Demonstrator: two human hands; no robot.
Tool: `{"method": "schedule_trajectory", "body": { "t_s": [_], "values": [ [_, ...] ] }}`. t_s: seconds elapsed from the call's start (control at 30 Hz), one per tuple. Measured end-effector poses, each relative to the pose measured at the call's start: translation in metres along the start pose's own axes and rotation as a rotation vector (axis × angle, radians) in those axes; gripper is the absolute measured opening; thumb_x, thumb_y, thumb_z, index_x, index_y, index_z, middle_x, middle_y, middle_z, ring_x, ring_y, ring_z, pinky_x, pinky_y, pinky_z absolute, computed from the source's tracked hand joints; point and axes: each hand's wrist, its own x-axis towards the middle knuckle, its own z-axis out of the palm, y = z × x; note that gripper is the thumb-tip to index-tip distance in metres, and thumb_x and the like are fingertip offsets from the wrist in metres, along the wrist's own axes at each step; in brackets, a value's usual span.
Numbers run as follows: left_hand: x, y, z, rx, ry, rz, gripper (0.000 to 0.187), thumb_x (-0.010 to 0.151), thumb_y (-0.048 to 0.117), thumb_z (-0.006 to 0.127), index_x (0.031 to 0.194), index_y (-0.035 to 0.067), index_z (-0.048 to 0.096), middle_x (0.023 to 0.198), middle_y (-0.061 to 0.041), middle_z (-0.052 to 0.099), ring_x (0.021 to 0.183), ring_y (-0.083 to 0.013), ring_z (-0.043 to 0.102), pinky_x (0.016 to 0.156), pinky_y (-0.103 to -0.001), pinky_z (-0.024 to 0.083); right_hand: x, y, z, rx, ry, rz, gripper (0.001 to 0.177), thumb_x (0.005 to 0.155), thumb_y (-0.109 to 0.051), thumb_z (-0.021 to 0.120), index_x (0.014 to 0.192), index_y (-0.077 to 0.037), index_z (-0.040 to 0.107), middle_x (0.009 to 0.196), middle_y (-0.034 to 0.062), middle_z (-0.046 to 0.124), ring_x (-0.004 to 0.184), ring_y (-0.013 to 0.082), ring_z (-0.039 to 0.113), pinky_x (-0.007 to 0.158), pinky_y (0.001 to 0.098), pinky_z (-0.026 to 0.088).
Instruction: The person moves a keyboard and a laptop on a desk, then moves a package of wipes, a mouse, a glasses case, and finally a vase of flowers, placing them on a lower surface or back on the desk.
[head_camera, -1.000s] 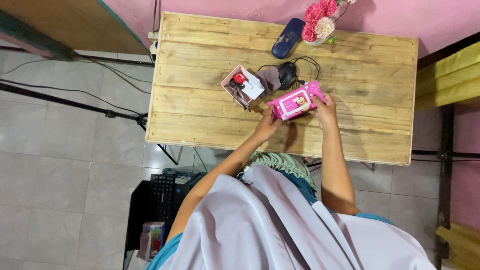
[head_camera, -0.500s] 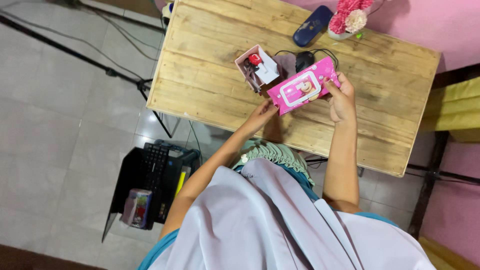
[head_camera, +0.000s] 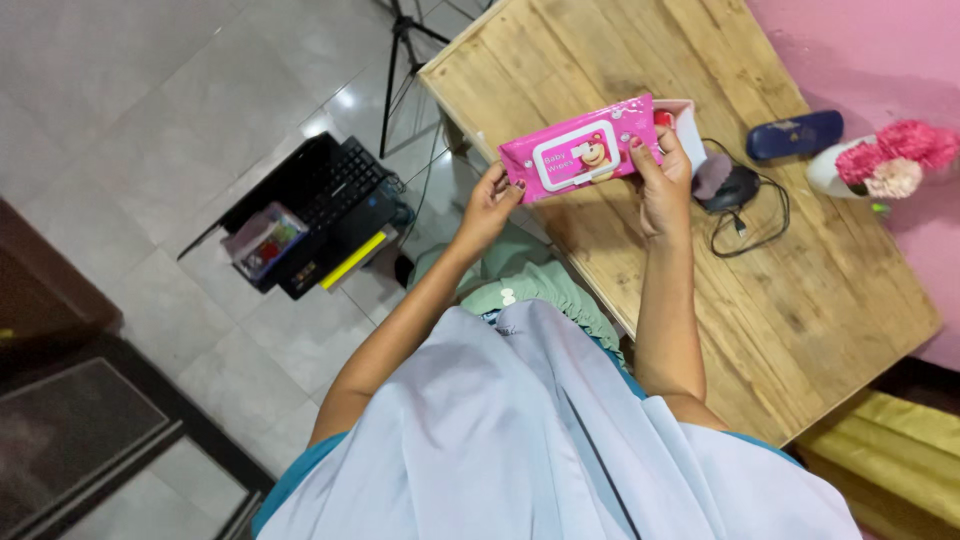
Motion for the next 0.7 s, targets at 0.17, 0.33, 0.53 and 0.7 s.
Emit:
{"method": "schedule_trajectory", "body": {
  "t_s": [0.17,0.33,0.53,0.7],
  "values": [
    [-0.044,0.027,-0.061,0.172,0.293,0.069,0.035,0.105,0.008,0.061,0.138,0.003,0.052,0.126,-0.005,0.065,0.114,-0.0115,0.063,0.1,-0.027,0.052,0.02,0.036,0.064,-0.155,-0.211,0.082,0.018,0.108,-0.018,0.063,0.119,-0.003,0.063,0.108,0.0046,0.073,0.094,0.0116,0.071,0.088,0.0308,0.06],
    [-0.101,0.023,-0.123,0.205,0.591,0.124,0.036,0.102,0.006,0.062,0.135,0.004,0.048,0.12,-0.004,0.067,0.107,-0.0105,0.065,0.092,-0.026,0.053,0.024,0.093,0.118,-0.279,-0.389,0.191,0.022,0.109,-0.019,0.057,0.12,-0.002,0.066,0.104,0.0005,0.073,0.091,0.0087,0.07,0.085,0.0277,0.059],
    [-0.179,0.018,-0.189,0.251,0.834,0.231,0.036,0.103,0.001,0.061,0.138,0.003,0.051,0.126,-0.007,0.062,0.101,-0.0098,0.062,0.091,-0.028,0.053,0.009,0.181,0.181,-0.381,-0.563,0.342,0.025,0.11,-0.012,0.058,0.129,0.002,0.068,0.103,-0.0018,0.07,0.085,0.0045,0.058,0.075,0.0213,0.047],
    [-0.239,0.028,-0.233,0.46,1.105,0.042,0.045,0.099,0.003,0.062,0.144,0.006,0.053,0.133,-0.012,0.065,0.107,-0.0158,0.066,0.094,-0.031,0.055,-0.014,0.248,0.234,-0.463,-0.658,0.388,0.03,0.103,-0.01,0.058,0.132,-0.002,0.06,0.102,-0.0008,0.07,0.087,0.0054,0.062,0.077,0.022,0.051]
  ]
}}
